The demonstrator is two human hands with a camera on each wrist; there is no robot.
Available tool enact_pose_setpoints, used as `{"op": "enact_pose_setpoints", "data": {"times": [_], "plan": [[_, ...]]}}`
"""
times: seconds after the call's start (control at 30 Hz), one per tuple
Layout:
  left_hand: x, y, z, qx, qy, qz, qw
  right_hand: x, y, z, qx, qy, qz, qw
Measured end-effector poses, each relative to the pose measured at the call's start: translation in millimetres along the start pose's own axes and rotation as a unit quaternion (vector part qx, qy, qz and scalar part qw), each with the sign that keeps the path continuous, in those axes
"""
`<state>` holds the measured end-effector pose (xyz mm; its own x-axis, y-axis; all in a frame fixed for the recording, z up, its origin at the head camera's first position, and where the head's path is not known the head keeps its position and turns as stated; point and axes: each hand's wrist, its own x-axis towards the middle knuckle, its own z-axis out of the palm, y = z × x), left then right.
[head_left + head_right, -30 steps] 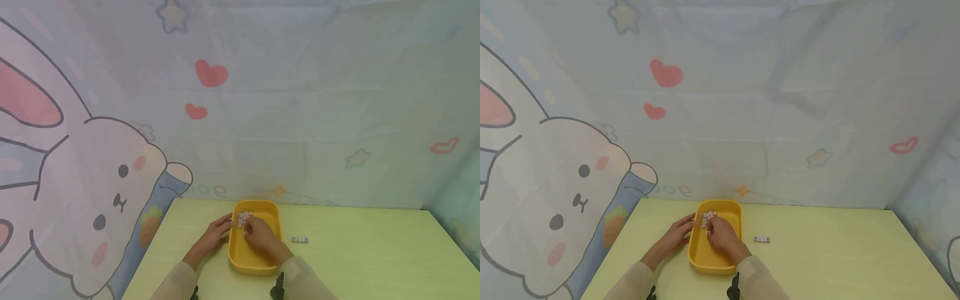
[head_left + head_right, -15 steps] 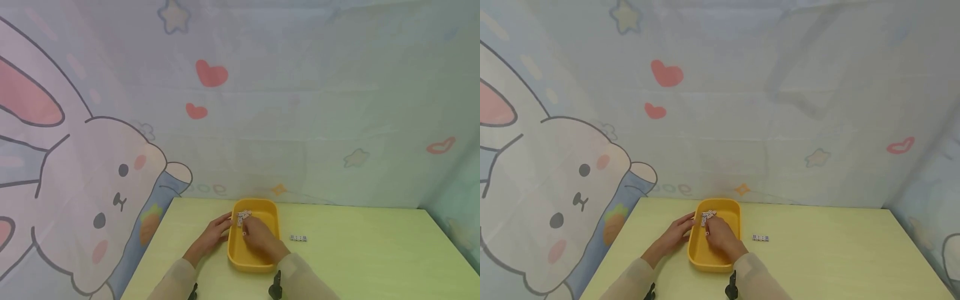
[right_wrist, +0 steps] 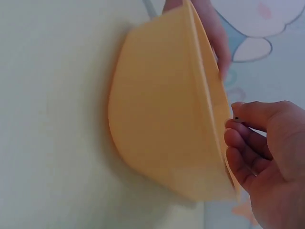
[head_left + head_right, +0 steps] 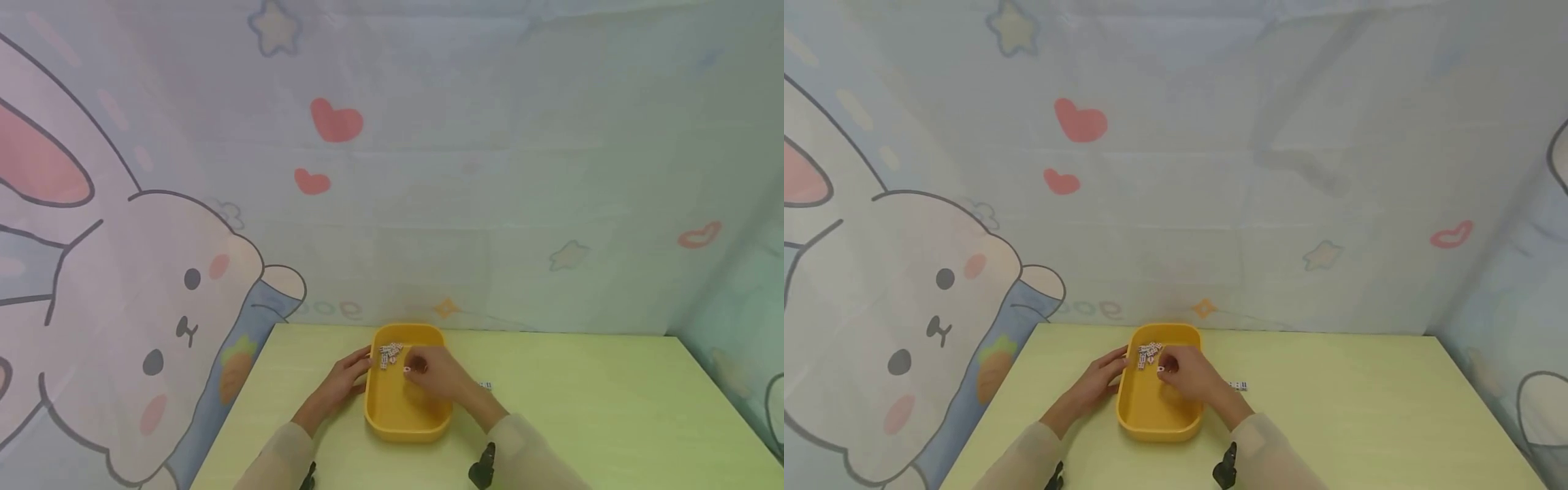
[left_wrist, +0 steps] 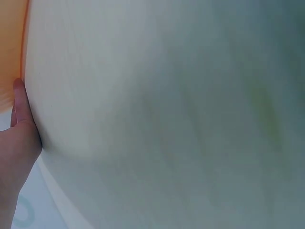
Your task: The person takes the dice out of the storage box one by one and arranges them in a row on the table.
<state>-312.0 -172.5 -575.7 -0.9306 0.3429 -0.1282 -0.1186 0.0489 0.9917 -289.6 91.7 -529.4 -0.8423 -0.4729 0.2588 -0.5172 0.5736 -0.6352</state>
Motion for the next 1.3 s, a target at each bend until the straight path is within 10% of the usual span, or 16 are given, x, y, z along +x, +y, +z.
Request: {"op": "enact_pose_setpoints", "data": {"times": [0.53, 1.3], "plan": [[0.4, -3.9, -1.3, -0.010, -0.015, 0.008, 0.9998, -77.2, 82.4, -87.5, -0.052, 0.060, 0.049, 0.996], [0.8, -2.6, -2.1, -0.014, -0.015, 0.007, 0.9998, -103.0, 112.5, -65.9, -0.066, 0.035, 0.072, 0.995]]}}
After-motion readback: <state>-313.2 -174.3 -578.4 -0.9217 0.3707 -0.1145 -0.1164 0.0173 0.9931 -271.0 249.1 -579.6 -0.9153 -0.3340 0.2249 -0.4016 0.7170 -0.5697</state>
